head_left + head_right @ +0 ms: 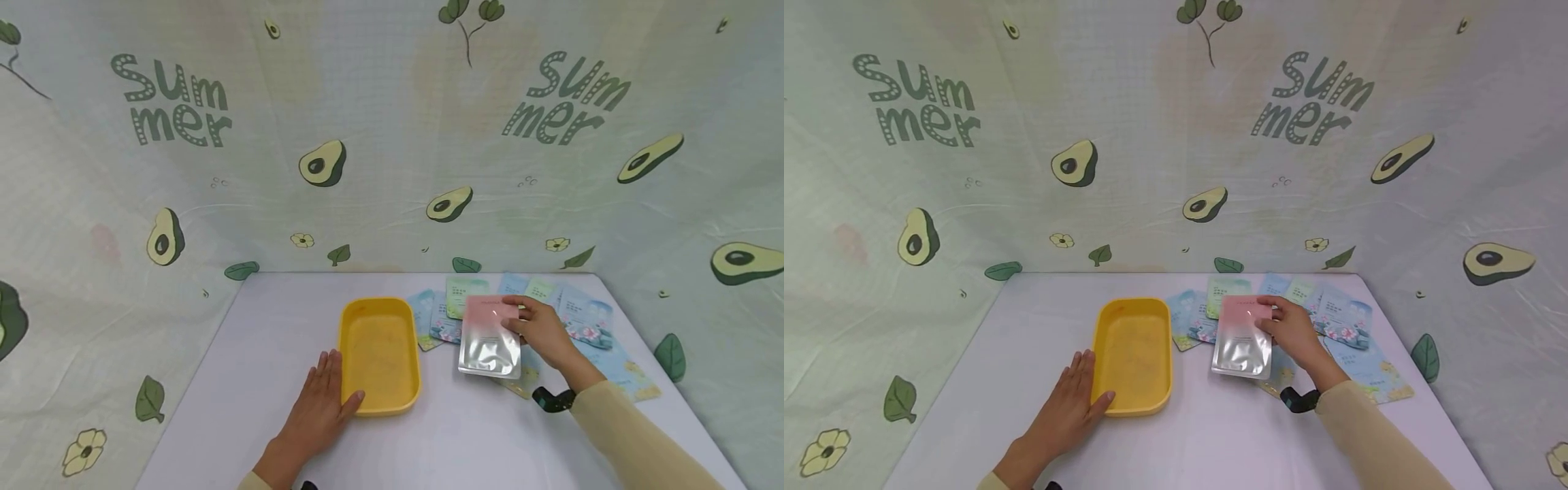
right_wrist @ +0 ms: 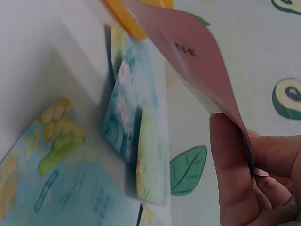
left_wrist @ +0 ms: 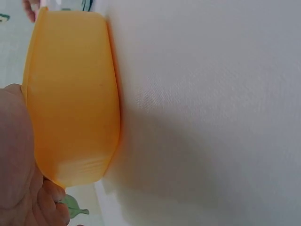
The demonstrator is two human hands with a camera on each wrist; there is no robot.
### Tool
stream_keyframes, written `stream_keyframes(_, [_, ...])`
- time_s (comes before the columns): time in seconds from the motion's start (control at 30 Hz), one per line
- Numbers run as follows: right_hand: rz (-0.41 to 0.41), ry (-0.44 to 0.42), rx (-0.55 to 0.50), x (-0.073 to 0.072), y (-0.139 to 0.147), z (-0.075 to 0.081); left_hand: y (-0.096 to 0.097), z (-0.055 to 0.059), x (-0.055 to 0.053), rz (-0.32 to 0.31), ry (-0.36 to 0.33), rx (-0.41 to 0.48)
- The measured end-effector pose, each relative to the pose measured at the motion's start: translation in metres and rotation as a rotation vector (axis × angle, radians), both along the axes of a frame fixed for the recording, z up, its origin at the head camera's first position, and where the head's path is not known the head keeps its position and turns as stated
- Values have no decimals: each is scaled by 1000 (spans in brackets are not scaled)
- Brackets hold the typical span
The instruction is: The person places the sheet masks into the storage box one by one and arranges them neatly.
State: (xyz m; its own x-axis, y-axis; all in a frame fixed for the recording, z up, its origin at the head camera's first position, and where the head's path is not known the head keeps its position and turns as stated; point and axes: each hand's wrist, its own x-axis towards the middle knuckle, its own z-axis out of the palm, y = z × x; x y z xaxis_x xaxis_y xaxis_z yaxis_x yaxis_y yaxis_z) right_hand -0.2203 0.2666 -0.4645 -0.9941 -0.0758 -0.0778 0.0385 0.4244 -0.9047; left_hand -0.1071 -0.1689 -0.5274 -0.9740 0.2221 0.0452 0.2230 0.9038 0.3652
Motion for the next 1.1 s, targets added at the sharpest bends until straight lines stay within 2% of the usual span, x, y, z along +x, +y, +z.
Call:
stream_keyframes(0.13, [32,5,-74,-3,-23,8,2,1,-1,-13,6,-6])
stream_keyframes(0.43, [83,-2,-140,-14,-84,17,4,5,-3,-32,-4,-40])
stream_keyframes(0.73, [101,-44,-137,-18,-154,14,-3,10,-6,-25,-87,-76])
stream_keyframes(0.93, [121,-7,-45,-16,-190,2,-5,10,-6,-36,-77,-90])
stream_keyframes(1.1, [138,24,27,-16,-209,-10,-5,8,-6,-46,-49,-95])
